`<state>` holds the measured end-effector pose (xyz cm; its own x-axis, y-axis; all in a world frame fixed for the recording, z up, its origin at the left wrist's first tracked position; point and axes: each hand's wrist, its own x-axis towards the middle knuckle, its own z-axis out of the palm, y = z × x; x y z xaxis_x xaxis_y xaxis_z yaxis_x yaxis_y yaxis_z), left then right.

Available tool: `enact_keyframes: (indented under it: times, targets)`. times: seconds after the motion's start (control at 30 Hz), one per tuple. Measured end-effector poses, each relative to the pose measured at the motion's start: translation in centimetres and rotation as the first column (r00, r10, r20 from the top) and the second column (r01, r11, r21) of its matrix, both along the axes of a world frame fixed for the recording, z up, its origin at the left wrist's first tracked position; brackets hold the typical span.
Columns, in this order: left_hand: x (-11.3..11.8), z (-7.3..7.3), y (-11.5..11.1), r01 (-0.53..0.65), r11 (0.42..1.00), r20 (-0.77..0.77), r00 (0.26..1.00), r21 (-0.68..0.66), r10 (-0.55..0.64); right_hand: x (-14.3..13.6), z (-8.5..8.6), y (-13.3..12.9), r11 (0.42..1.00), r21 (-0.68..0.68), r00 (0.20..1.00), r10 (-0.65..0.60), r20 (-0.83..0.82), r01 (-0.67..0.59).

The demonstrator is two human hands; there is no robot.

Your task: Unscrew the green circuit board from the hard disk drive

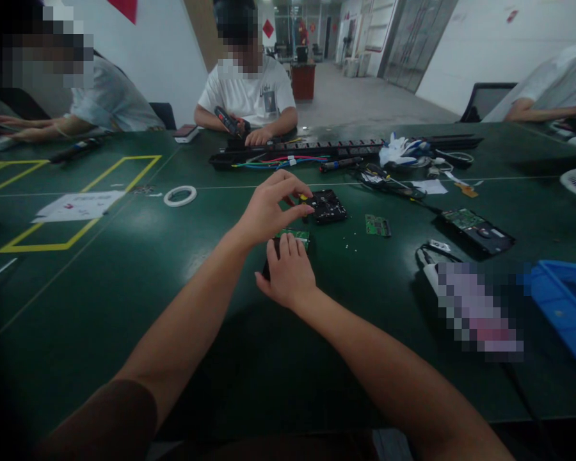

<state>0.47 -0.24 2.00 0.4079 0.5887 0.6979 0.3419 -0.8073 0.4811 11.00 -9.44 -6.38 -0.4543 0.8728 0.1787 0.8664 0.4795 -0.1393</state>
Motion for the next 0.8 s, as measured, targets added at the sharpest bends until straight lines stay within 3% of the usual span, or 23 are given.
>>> enact_keyframes:
  times: [0.4, 0.63, 0.8]
  targets:
    - [-0.1, 0.4, 0.3, 0.053, 0.996, -0.027, 0.998, 0.069, -0.051, 1.1, 0.2, 0.6, 0.998, -0.005, 0.998, 0.066, 0.021, -0.066]
    - [0.3, -0.2, 0.4, -0.135, 0.98, -0.072, 0.987, 0.144, 0.147, 1.4, 0.5, 0.5, 0.997, 0.021, 0.997, 0.075, -0.014, -0.074]
    - [0.6, -0.4, 0.5, -0.101, 0.99, -0.033, 0.994, 0.1, 0.104, 1.4, 0.6, 0.4, 0.997, 0.01, 0.997, 0.073, -0.017, -0.073]
